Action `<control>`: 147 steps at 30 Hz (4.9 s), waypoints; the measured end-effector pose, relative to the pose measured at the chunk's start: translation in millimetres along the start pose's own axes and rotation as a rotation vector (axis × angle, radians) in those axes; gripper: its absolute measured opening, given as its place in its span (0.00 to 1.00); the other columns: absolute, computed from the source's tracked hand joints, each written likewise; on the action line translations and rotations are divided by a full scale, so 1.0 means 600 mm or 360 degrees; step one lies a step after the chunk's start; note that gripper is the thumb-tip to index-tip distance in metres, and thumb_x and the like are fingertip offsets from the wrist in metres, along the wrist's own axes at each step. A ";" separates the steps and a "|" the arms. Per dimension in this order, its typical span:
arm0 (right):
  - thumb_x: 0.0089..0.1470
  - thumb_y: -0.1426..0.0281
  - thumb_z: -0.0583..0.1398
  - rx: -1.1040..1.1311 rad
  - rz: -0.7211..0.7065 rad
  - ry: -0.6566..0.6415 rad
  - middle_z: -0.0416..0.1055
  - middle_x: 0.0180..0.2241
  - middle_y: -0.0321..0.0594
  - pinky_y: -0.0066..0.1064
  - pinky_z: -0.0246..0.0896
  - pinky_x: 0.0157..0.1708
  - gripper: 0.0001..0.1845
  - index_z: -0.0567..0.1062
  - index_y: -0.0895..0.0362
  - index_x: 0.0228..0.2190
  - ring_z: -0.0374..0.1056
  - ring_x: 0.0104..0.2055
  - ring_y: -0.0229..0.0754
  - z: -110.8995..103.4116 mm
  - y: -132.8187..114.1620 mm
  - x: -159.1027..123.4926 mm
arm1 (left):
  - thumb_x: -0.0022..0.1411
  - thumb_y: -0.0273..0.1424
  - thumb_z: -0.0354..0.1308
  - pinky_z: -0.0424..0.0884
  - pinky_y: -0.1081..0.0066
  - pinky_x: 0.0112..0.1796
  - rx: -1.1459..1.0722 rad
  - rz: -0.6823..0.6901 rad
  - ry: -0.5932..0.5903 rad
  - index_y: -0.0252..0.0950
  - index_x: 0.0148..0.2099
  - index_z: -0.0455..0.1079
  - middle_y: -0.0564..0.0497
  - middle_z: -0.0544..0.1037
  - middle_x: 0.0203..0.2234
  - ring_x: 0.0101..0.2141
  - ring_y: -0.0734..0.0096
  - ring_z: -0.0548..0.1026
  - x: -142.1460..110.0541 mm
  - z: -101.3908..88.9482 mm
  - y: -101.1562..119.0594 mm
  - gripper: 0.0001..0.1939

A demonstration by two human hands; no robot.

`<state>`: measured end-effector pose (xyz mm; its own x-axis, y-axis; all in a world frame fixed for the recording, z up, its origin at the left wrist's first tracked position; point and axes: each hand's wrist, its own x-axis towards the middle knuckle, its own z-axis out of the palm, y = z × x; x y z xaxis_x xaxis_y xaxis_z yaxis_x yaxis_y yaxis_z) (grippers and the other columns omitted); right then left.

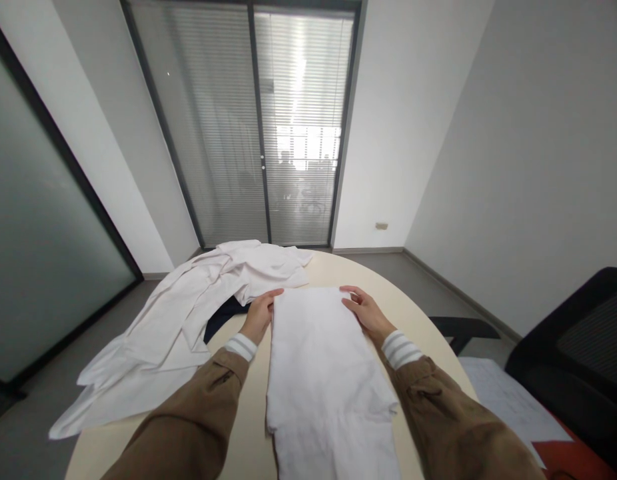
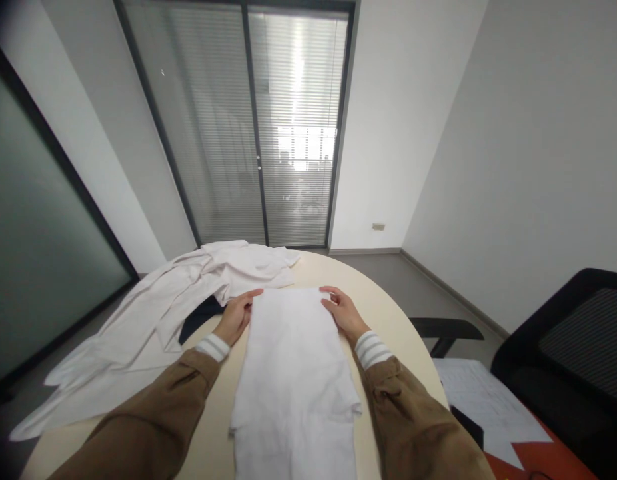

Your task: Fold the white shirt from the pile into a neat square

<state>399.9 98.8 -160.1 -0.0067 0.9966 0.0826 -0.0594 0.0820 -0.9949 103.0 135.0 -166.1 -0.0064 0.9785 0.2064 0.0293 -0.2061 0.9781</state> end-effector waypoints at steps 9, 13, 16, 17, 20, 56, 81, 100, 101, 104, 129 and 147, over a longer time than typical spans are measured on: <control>0.56 0.46 0.57 -0.1367 -0.0492 0.0037 0.39 0.71 0.45 0.56 0.33 0.68 0.38 0.66 0.52 0.62 0.31 0.73 0.58 -0.016 0.000 -0.004 | 0.69 0.37 0.51 0.49 0.48 0.65 0.1316 0.0847 -0.0891 0.40 0.69 0.58 0.42 0.52 0.70 0.68 0.53 0.50 -0.066 0.015 0.037 0.28; 0.56 0.42 0.56 -0.1661 -0.0328 -0.0601 0.43 0.71 0.40 0.59 0.30 0.68 0.41 0.61 0.45 0.65 0.28 0.73 0.59 -0.008 -0.023 -0.035 | 0.71 0.40 0.48 0.49 0.42 0.63 0.1713 0.0794 -0.1115 0.43 0.70 0.55 0.44 0.53 0.69 0.68 0.49 0.51 -0.079 0.017 0.043 0.28; 0.52 0.39 0.57 -0.1842 -0.0187 -0.0784 0.39 0.72 0.37 0.62 0.25 0.66 0.45 0.54 0.39 0.66 0.26 0.72 0.62 -0.001 -0.034 -0.053 | 0.71 0.38 0.48 0.49 0.45 0.64 0.1718 0.0909 -0.1083 0.42 0.69 0.57 0.43 0.54 0.69 0.68 0.51 0.51 -0.092 0.020 0.058 0.26; 0.52 0.39 0.57 -0.1881 -0.0173 -0.0775 0.38 0.72 0.37 0.63 0.24 0.66 0.46 0.53 0.39 0.67 0.26 0.72 0.62 0.001 -0.037 -0.056 | 0.71 0.38 0.48 0.49 0.46 0.64 0.1685 0.0951 -0.1109 0.42 0.69 0.56 0.43 0.53 0.69 0.68 0.51 0.51 -0.101 0.023 0.064 0.27; 0.53 0.39 0.55 -0.1929 -0.0153 -0.0769 0.38 0.72 0.36 0.64 0.23 0.65 0.44 0.54 0.38 0.66 0.26 0.72 0.62 0.005 -0.045 -0.061 | 0.67 0.44 0.53 0.50 0.42 0.63 0.1616 0.1009 -0.1306 0.45 0.71 0.52 0.42 0.49 0.70 0.68 0.43 0.46 -0.134 0.031 0.079 0.33; 0.53 0.42 0.60 -0.1780 -0.0428 -0.0803 0.55 0.67 0.43 0.57 0.38 0.66 0.35 0.72 0.44 0.57 0.43 0.70 0.62 0.025 -0.066 -0.127 | 0.60 0.27 0.52 0.70 0.63 0.44 0.1565 0.1071 -0.0998 0.37 0.48 0.75 0.44 0.78 0.39 0.40 0.60 0.75 -0.148 -0.075 0.096 0.16; 0.53 0.41 0.58 -0.1790 -0.0274 -0.0854 0.48 0.70 0.41 0.67 0.25 0.64 0.36 0.68 0.41 0.60 0.36 0.72 0.64 0.034 -0.066 -0.147 | 0.59 0.27 0.52 0.64 0.75 0.30 0.1070 0.0593 -0.1094 0.41 0.54 0.76 0.51 0.78 0.30 0.25 0.73 0.69 -0.169 -0.089 0.097 0.22; 0.59 0.51 0.56 -0.1083 -0.0072 -0.0674 0.74 0.27 0.38 0.28 0.60 0.22 0.26 0.77 0.56 0.49 0.66 0.20 0.37 0.003 -0.093 -0.161 | 0.54 0.42 0.65 0.54 0.75 0.26 0.0436 -0.0055 -0.0746 0.32 0.40 0.75 0.60 0.60 0.18 0.22 0.76 0.59 -0.176 -0.056 0.086 0.18; 0.59 0.52 0.57 -0.1036 -0.0076 -0.0680 0.74 0.29 0.39 0.28 0.60 0.22 0.25 0.77 0.56 0.48 0.66 0.21 0.36 0.003 -0.091 -0.159 | 0.54 0.41 0.66 0.54 0.75 0.26 0.0364 -0.0094 -0.0750 0.32 0.40 0.74 0.60 0.61 0.18 0.22 0.77 0.60 -0.177 -0.055 0.084 0.18; 0.55 0.56 0.61 -0.1011 -0.0121 -0.0733 0.74 0.29 0.39 0.27 0.61 0.26 0.21 0.80 0.58 0.42 0.67 0.26 0.36 -0.002 -0.086 -0.154 | 0.50 0.38 0.69 0.62 0.75 0.29 0.0074 -0.0252 -0.0860 0.33 0.46 0.69 0.57 0.70 0.24 0.26 0.75 0.68 -0.179 -0.054 0.077 0.24; 0.45 0.57 0.71 -0.0605 0.0868 -0.1294 0.78 0.23 0.36 0.19 0.65 0.18 0.41 0.68 0.56 0.58 0.75 0.21 0.39 -0.024 -0.092 -0.167 | 0.53 0.35 0.65 0.67 0.72 0.37 0.0117 -0.0097 -0.0957 0.35 0.54 0.69 0.50 0.70 0.37 0.35 0.70 0.69 -0.185 -0.058 0.077 0.26; 0.43 0.64 0.73 -0.0025 -0.0036 -0.0620 0.69 0.34 0.33 0.25 0.63 0.32 0.30 0.69 0.54 0.46 0.67 0.32 0.34 -0.005 -0.071 -0.147 | 0.53 0.38 0.67 0.59 0.79 0.20 0.0221 -0.0002 -0.0424 0.33 0.48 0.71 0.56 0.72 0.25 0.18 0.81 0.64 -0.199 -0.032 0.111 0.22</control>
<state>406.1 7.5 -125.0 -0.3842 0.9157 0.1175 -0.0484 0.1071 -0.9931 86.3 4.5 -125.1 0.2553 0.9513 0.1725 0.1662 -0.2190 0.9615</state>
